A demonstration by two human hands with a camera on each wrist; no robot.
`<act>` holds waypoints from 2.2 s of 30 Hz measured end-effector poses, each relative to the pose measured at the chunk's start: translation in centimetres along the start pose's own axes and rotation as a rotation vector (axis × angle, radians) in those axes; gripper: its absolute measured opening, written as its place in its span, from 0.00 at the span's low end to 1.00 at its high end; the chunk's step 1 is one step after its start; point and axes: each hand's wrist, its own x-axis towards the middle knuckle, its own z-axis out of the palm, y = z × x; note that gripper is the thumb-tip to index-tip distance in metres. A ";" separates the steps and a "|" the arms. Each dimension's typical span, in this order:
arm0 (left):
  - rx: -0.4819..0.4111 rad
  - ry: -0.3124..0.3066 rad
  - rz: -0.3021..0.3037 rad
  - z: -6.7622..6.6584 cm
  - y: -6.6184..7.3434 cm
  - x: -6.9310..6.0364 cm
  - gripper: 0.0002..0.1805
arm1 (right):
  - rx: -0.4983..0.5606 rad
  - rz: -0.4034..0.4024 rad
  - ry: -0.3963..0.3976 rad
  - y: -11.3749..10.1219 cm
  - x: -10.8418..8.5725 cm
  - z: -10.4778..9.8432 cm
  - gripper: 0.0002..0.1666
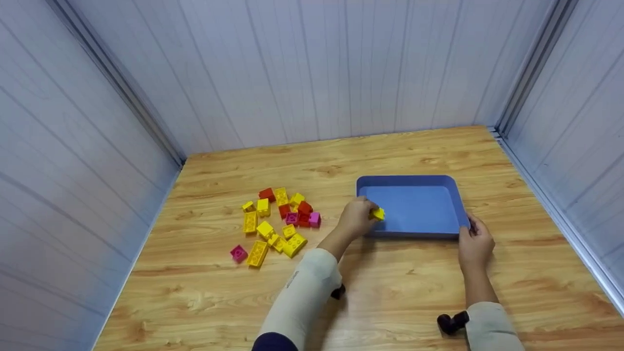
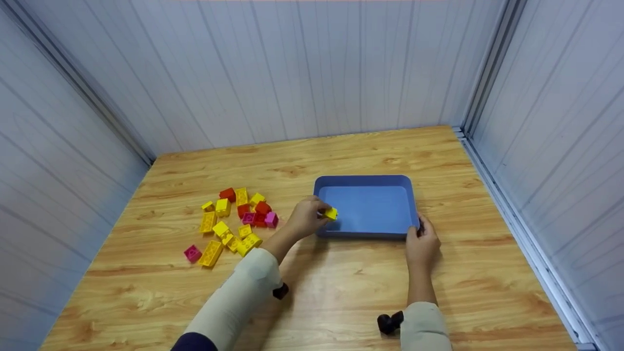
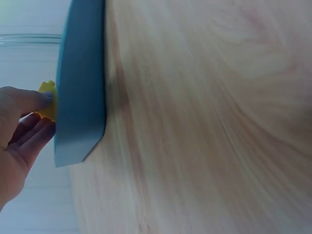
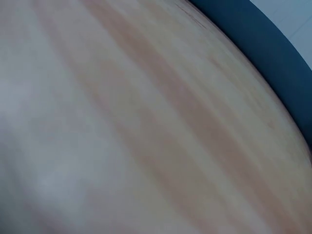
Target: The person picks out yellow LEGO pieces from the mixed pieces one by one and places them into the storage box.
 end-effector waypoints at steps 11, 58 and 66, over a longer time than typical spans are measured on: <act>0.062 -0.096 -0.040 1.3 0.6 1.4 0.14 | -0.011 -0.019 0.007 0.0 -0.2 0.1 0.23; 0.012 -0.049 0.035 -5.3 -4.4 -9.0 0.17 | -0.070 -0.003 0.009 -0.3 -0.2 -0.1 0.24; -0.100 -0.023 -0.112 -7.1 -7.4 -11.9 0.17 | -0.069 -0.016 0.019 -0.3 -0.2 -0.1 0.24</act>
